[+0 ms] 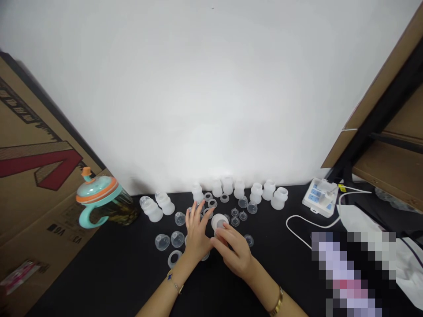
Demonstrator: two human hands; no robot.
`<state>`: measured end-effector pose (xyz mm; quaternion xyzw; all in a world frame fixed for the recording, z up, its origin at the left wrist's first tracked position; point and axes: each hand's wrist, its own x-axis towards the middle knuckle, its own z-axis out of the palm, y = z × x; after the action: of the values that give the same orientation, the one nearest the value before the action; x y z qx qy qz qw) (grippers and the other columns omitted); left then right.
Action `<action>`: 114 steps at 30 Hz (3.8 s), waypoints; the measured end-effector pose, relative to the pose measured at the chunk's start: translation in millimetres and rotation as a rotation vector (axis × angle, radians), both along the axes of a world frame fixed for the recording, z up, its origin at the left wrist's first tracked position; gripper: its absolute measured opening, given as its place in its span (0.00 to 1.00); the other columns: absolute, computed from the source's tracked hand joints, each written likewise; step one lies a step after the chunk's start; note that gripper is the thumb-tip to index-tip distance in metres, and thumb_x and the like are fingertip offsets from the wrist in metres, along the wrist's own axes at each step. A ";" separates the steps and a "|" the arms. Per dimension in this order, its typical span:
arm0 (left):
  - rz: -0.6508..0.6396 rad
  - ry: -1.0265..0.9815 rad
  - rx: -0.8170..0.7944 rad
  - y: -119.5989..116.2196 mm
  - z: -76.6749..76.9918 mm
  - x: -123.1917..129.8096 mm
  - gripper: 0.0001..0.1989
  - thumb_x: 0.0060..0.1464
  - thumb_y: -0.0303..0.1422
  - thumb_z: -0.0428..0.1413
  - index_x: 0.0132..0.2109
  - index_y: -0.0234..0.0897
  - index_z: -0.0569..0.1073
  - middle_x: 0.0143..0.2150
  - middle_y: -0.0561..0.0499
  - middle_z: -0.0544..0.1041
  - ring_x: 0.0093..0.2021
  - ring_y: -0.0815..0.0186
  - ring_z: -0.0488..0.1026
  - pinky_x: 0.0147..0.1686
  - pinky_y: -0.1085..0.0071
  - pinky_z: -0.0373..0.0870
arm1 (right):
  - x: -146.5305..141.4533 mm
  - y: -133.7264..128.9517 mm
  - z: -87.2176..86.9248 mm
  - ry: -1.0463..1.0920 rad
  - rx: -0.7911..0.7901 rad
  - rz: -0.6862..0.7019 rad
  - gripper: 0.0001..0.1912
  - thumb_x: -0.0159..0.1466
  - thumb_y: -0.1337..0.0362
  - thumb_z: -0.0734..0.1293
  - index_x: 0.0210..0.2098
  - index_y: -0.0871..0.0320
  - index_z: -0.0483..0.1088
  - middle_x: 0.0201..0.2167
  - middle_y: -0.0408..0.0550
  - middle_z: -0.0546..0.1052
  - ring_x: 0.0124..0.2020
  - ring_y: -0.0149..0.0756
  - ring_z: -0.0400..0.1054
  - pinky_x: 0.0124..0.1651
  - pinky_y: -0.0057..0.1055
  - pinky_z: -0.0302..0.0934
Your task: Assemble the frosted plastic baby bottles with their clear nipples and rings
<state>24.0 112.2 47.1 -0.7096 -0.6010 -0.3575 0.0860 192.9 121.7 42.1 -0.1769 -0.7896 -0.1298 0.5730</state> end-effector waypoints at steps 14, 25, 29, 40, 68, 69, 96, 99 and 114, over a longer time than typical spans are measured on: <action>0.011 -0.053 -0.006 -2.3 7.3 3.5 0.19 0.52 0.43 0.62 0.51 0.44 0.77 0.72 0.43 0.58 0.73 0.43 0.46 0.67 0.38 0.39 | -4.7 -8.4 14.8 0.049 -0.047 0.126 0.27 0.64 0.81 0.64 0.60 0.57 0.69 0.47 0.52 0.78 0.47 0.39 0.76 0.55 0.44 0.74; 0.242 -0.132 0.023 11.6 15.6 -26.1 0.10 0.52 0.43 0.63 0.38 0.43 0.81 0.65 0.47 0.69 0.70 0.39 0.51 0.64 0.35 0.47 | -0.8 28.7 7.2 0.013 -0.510 -0.257 0.12 0.66 0.59 0.68 0.48 0.55 0.74 0.50 0.56 0.74 0.52 0.51 0.69 0.53 0.52 0.66; 0.234 -0.166 0.013 14.5 11.8 -32.7 0.13 0.54 0.42 0.62 0.44 0.44 0.81 0.56 0.46 0.78 0.68 0.43 0.57 0.64 0.40 0.53 | -4.7 32.3 -5.4 -0.141 -0.561 -0.260 0.16 0.63 0.54 0.71 0.46 0.56 0.75 0.44 0.54 0.74 0.46 0.49 0.71 0.50 0.48 0.66; 0.235 -0.207 -0.046 11.5 15.1 -29.1 0.10 0.56 0.41 0.59 0.38 0.40 0.80 0.40 0.45 0.83 0.47 0.51 0.77 0.59 0.49 0.56 | -16.4 26.0 -19.3 -0.344 -0.656 -0.236 0.03 0.59 0.66 0.75 0.33 0.52 0.80 0.33 0.46 0.73 0.35 0.39 0.69 0.39 0.36 0.67; 0.091 -0.151 -0.141 6.9 9.3 -10.1 0.04 0.48 0.34 0.61 0.33 0.40 0.77 0.37 0.46 0.82 0.41 0.53 0.75 0.48 0.56 0.61 | 26.2 62.3 7.4 0.868 -1.275 0.228 0.16 0.53 0.54 0.78 0.21 0.60 0.76 0.23 0.42 0.72 0.29 0.33 0.64 0.36 0.32 0.60; 0.082 -0.140 -0.133 7.4 7.5 -9.9 0.04 0.48 0.33 0.61 0.34 0.40 0.77 0.39 0.46 0.82 0.42 0.52 0.75 0.48 0.55 0.60 | 26.1 63.0 6.6 0.905 -1.298 0.253 0.16 0.52 0.54 0.78 0.22 0.60 0.76 0.22 0.42 0.72 0.28 0.32 0.63 0.35 0.32 0.61; 0.064 -0.195 -0.059 8.1 8.2 -12.3 0.14 0.53 0.33 0.63 0.46 0.40 0.69 0.45 0.49 0.78 0.47 0.55 0.75 0.54 0.54 0.57 | 23.5 66.9 3.1 1.242 -1.494 0.531 0.20 0.46 0.63 0.83 0.35 0.58 0.76 0.30 0.41 0.77 0.30 0.29 0.72 0.35 0.23 0.71; 0.054 -0.167 -0.028 7.6 8.2 -12.2 0.14 0.54 0.32 0.62 0.47 0.42 0.70 0.48 0.48 0.79 0.51 0.55 0.75 0.57 0.54 0.56 | 22.0 67.9 1.7 1.257 -1.491 0.530 0.22 0.44 0.66 0.84 0.36 0.58 0.76 0.32 0.42 0.79 0.33 0.31 0.73 0.38 0.24 0.72; 0.068 -0.112 0.053 10.3 -0.5 -15.5 0.13 0.55 0.29 0.60 0.48 0.41 0.72 0.56 0.42 0.74 0.58 0.51 0.70 0.59 0.50 0.56 | 21.5 61.5 7.2 0.998 -1.456 0.490 0.28 0.49 0.62 0.81 0.49 0.53 0.77 0.38 0.44 0.78 0.41 0.38 0.73 0.43 0.33 0.70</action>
<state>8.5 122.5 46.6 -0.6654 -0.6189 -0.4091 0.0830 214.4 183.2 49.4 -0.3574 -0.3529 0.6165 0.6063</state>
